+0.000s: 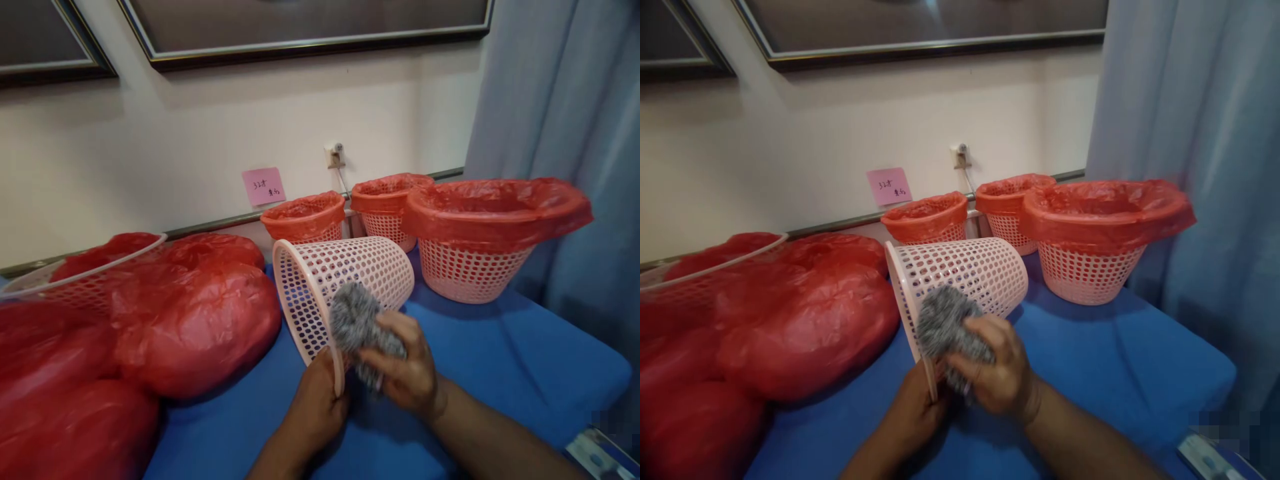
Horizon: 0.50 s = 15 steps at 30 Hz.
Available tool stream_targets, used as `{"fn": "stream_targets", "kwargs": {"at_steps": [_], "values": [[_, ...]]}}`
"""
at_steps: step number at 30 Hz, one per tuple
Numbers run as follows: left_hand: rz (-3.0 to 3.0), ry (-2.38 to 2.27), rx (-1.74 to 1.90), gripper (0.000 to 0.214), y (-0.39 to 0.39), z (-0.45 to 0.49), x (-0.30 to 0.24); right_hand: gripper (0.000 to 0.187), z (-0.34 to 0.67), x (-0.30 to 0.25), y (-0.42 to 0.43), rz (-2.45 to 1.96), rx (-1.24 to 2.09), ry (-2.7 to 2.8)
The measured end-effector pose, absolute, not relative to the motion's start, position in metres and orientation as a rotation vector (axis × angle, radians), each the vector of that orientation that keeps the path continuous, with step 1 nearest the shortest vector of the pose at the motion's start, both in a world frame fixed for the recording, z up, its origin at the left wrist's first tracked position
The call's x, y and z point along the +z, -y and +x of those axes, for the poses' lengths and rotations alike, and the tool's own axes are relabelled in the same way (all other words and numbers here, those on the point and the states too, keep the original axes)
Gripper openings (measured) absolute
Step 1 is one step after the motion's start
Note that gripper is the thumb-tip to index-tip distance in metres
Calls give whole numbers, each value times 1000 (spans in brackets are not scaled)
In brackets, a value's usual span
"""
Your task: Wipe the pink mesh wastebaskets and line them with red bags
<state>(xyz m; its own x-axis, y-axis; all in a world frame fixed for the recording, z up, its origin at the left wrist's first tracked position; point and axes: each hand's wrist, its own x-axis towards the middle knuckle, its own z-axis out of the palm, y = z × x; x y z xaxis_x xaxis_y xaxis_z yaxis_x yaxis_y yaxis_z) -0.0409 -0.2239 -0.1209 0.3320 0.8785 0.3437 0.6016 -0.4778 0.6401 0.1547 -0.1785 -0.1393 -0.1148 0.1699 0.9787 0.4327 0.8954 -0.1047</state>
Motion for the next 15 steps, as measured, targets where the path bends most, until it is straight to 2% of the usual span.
{"fn": "stream_targets", "kwargs": {"at_steps": [3,7,12,15], "values": [[2269,-1344,843,77,222,-43,-119,41,177,-148,134,-860,-61,1477],[2322,-1370,772,80,221,-45,-122,33,202,-158,90,-1194,186,1172],[2355,-1393,744,76,218,-48,-127,38,182,-148,128,-856,85,1435],[2287,-1351,811,63,217,-46,-125,43,165,-140,162,-497,-31,1716]]}}
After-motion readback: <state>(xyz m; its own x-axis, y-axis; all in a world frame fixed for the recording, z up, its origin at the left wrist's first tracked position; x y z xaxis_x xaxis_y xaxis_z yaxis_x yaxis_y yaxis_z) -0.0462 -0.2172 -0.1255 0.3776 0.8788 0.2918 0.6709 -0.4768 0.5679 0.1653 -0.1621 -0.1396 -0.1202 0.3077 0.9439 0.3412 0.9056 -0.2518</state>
